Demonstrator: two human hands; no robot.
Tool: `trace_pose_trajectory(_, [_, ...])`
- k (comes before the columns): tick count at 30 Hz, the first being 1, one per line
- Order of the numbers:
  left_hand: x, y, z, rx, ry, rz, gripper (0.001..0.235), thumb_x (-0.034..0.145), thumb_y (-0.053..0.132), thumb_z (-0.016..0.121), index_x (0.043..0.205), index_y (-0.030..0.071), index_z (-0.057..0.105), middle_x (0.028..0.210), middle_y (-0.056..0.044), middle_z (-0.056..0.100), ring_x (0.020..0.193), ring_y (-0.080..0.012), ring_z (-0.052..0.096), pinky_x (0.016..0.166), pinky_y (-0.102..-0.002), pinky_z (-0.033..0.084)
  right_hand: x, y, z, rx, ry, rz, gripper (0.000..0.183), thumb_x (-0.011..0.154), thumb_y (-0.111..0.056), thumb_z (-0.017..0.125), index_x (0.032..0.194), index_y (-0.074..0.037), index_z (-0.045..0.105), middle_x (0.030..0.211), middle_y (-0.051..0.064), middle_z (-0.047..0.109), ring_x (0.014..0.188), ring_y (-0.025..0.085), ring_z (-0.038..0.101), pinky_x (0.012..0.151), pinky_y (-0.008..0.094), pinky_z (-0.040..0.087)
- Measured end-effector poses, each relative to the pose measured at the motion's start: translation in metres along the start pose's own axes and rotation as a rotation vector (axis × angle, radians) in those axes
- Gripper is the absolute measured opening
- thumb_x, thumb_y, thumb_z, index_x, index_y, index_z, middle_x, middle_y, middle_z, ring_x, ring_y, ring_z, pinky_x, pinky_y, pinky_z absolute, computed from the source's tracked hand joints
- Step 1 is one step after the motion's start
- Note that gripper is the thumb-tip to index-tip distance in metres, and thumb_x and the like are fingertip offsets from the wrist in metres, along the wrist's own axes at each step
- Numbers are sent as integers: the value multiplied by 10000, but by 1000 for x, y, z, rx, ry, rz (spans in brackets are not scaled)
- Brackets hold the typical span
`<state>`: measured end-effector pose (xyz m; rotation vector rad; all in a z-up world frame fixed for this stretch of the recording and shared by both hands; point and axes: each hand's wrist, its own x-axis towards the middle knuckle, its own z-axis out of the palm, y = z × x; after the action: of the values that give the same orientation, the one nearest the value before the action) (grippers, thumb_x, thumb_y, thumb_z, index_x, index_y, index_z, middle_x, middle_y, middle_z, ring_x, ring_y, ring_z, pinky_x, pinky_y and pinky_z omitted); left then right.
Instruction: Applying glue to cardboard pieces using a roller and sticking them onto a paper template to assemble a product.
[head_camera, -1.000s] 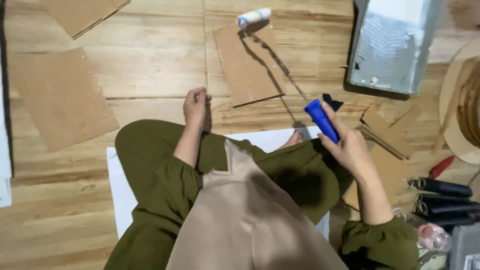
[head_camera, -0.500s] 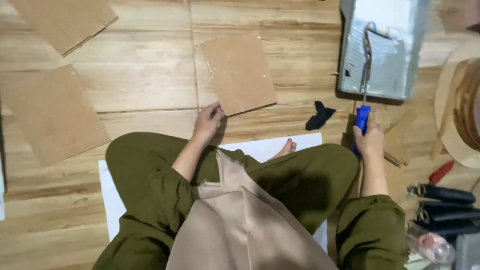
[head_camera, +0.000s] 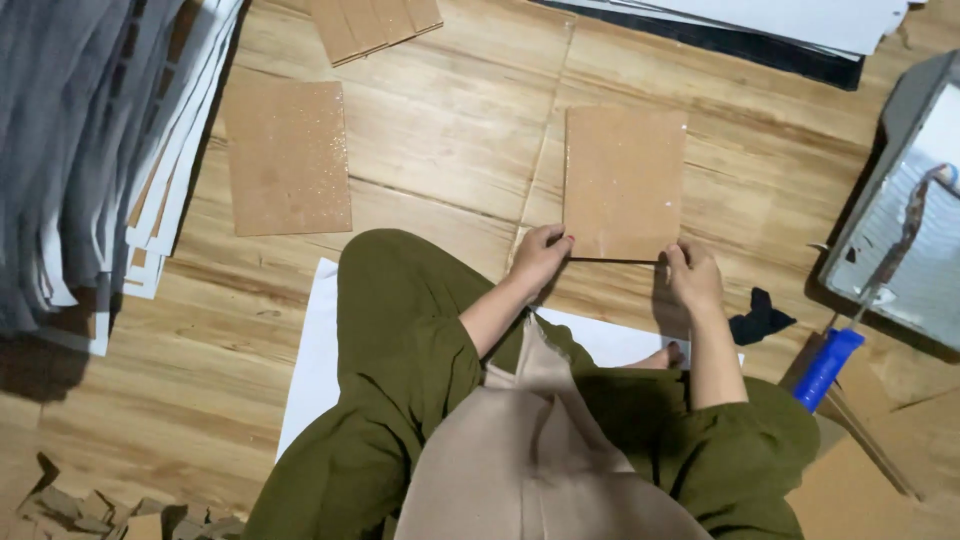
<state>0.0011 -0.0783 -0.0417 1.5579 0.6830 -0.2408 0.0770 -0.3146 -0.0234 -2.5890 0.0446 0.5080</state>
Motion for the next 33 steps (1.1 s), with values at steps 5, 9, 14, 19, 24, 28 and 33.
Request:
trace_pose_trajectory(5, [-8, 6, -5, -76, 68, 10, 312, 765, 278, 606, 1038, 132, 645, 1020, -86, 614, 981, -248, 588, 807, -349, 486, -4, 6, -4, 357, 70, 92, 290, 896, -359, 558, 1084, -148, 627, 956, 129, 608, 940, 281, 577, 762, 401, 479])
trace_pose_trajectory(9, [-7, 18, -18, -424, 53, -70, 200, 744, 107, 649, 938, 62, 639, 785, -104, 635, 635, -158, 635, 506, -239, 558, -11, -3, -12, 556, 161, 176, 236, 885, -338, 597, 1017, -153, 658, 915, 144, 619, 857, 258, 602, 678, 367, 521])
trace_pose_trajectory(14, [8, 9, -26, -555, -46, -127, 330, 768, 52, 623, 1087, -1, 560, 879, -102, 630, 614, -113, 640, 518, -186, 567, -15, -18, -14, 681, 116, 249, 208, 827, -286, 593, 925, -115, 661, 812, 102, 623, 699, 185, 608, 575, 305, 531])
trace_pose_trajectory(19, [1, 16, -31, -458, -76, -99, 324, 752, 79, 625, 1068, 19, 589, 888, -89, 654, 630, -93, 635, 523, -167, 558, -26, -29, -24, 826, 121, 276, 185, 812, -259, 568, 876, -109, 655, 726, 52, 606, 590, 127, 598, 477, 229, 531])
trace_pose_trajectory(24, [-21, 40, -74, -392, -6, 67, 277, 740, 39, 624, 1017, 23, 627, 808, -101, 658, 615, -109, 609, 531, -205, 557, -34, -31, -27, 913, 6, 171, 342, 913, -353, 429, 1009, -100, 639, 798, 26, 622, 675, 81, 610, 540, 193, 529])
trace_pose_trajectory(28, [-60, 65, -186, -260, 104, 201, 235, 753, 41, 615, 985, 52, 648, 786, -83, 641, 660, -114, 597, 580, -226, 552, -29, -17, -24, 879, -10, 131, 348, 929, -357, 432, 1035, -87, 624, 820, 32, 629, 695, 100, 616, 551, 211, 533])
trace_pose_trajectory(33, [-157, 42, -379, -118, 322, 278, 187, 863, 41, 595, 1049, 57, 592, 866, -7, 591, 726, -69, 543, 693, -162, 475, -45, -44, -31, 867, 22, 151, 256, 926, -291, 485, 997, -89, 624, 775, -9, 603, 633, 59, 530, 539, 173, 440])
